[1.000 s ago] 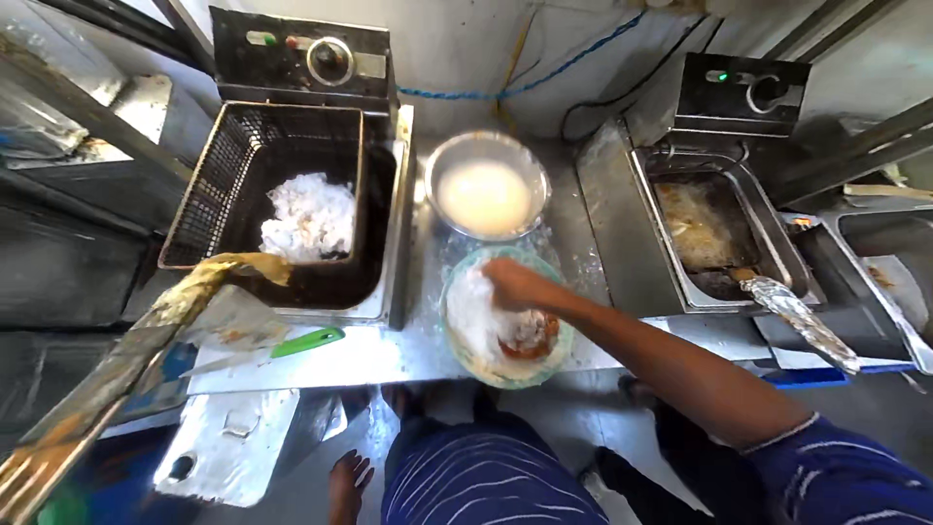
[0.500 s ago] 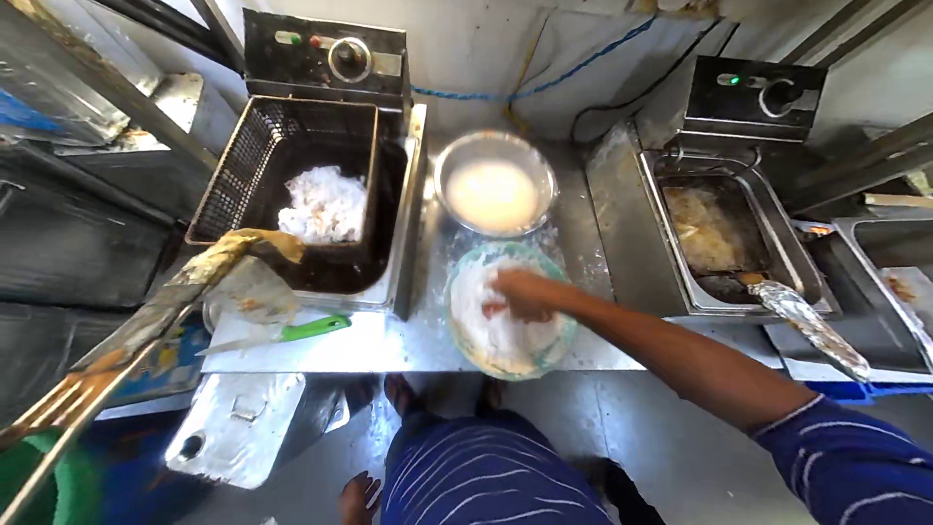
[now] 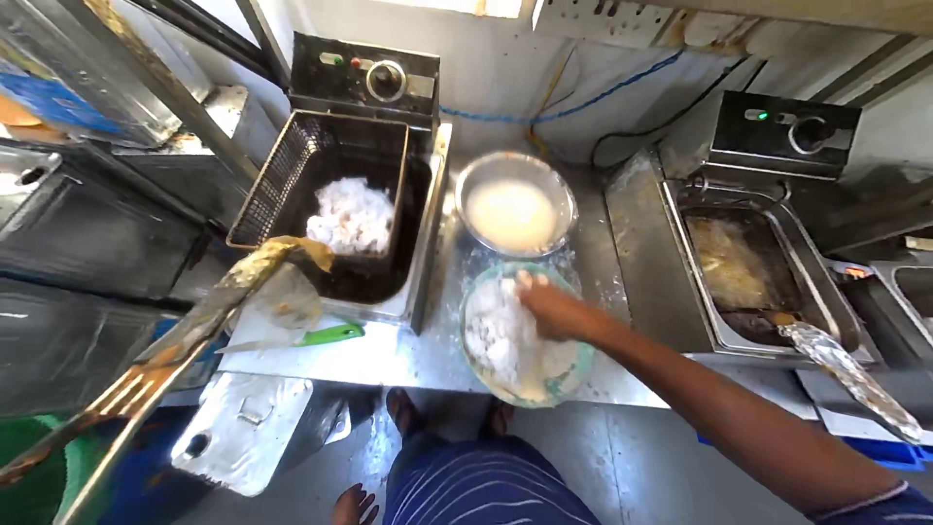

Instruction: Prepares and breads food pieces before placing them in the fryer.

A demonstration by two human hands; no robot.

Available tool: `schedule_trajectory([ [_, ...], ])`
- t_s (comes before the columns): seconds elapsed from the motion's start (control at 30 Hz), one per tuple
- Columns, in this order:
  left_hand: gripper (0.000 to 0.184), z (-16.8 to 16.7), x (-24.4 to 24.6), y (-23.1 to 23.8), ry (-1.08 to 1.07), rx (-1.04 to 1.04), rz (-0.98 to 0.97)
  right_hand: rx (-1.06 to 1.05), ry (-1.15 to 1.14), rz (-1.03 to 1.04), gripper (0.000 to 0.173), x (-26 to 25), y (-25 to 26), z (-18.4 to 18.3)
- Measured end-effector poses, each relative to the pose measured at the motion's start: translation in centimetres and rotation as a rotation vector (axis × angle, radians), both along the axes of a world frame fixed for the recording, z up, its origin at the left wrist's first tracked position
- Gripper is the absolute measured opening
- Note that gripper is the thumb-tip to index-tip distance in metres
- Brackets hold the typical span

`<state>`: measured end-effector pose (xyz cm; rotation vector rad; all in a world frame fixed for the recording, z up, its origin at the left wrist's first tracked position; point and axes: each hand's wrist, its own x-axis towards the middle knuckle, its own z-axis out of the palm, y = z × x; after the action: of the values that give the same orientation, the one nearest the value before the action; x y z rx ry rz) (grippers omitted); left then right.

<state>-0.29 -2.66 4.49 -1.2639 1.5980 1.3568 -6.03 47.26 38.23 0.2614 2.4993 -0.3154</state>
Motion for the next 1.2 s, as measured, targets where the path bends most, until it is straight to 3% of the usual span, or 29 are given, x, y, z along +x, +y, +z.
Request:
schedule_trajectory([
  [0.07, 0.046, 0.6, -0.5, -0.2, -0.043, 0.035, -0.019, 0.051, -0.064, 0.005, 0.075, 1.5, -0.6, -3.6],
  [0.17, 0.045, -2.0, -0.1, -0.3, -0.025, 0.014, -0.018, 0.058, -0.108, 0.013, 0.067, 1.1, -1.0, -5.1],
  [0.33, 0.045, -3.7, -0.6, 0.0, -0.008, 0.033, -0.059, 0.017, 0.126, -0.030, 0.045, 1.1, -0.5, -7.8],
  [0.43, 0.044, -4.8, -1.2, 0.2, 0.039, 0.043, -0.072, -0.126, 0.104, -0.206, 0.038, 0.0, 0.3, -6.0],
  [0.53, 0.046, 1.5, -2.9, 1.9, 0.057, 0.055, -0.106, -0.390, 0.086, -0.426, 0.042, -0.1, 1.1, -2.2],
  [0.7, 0.047, 2.9, -2.6, 1.1, 0.088, 0.040, -0.085, -0.358, 0.100, -0.370, 0.021, 1.3, 0.9, 2.2],
  [0.73, 0.046, 3.1, -2.2, 0.9, 0.071, 0.030, -0.093, -0.356, 0.117, -0.361, 0.022, 1.6, 0.9, 2.8],
  [0.8, 0.047, 3.0, -1.5, 0.4, 0.029, 0.023, -0.116, -0.394, 0.134, -0.346, 0.042, 2.0, 1.0, 3.6],
  [0.87, 0.047, -0.5, -0.5, -1.1, -0.009, 0.010, -0.092, -0.358, 0.127, -0.338, 0.057, 2.0, 1.3, 3.2],
  [0.9, 0.047, -2.3, 0.1, -1.8, -0.026, -0.001, -0.078, -0.298, 0.136, -0.343, 0.054, 2.1, 1.3, 2.5],
  [1.0, 0.047, -5.1, 0.9, -2.5, -0.040, 0.009, -0.065, -0.179, 0.205, -0.402, 0.022, 2.3, 1.6, 1.3],
  [1.1, 0.046, -3.3, 1.3, -1.7, -0.020, 0.015, -0.043, -0.222, 0.203, -0.448, 0.009, 2.7, 1.6, 2.3],
  [1.2, 0.046, -0.9, 0.7, -0.5, -0.006, 0.005, -0.068, -0.241, 0.121, -0.426, 0.012, 2.7, 1.6, 2.8],
])
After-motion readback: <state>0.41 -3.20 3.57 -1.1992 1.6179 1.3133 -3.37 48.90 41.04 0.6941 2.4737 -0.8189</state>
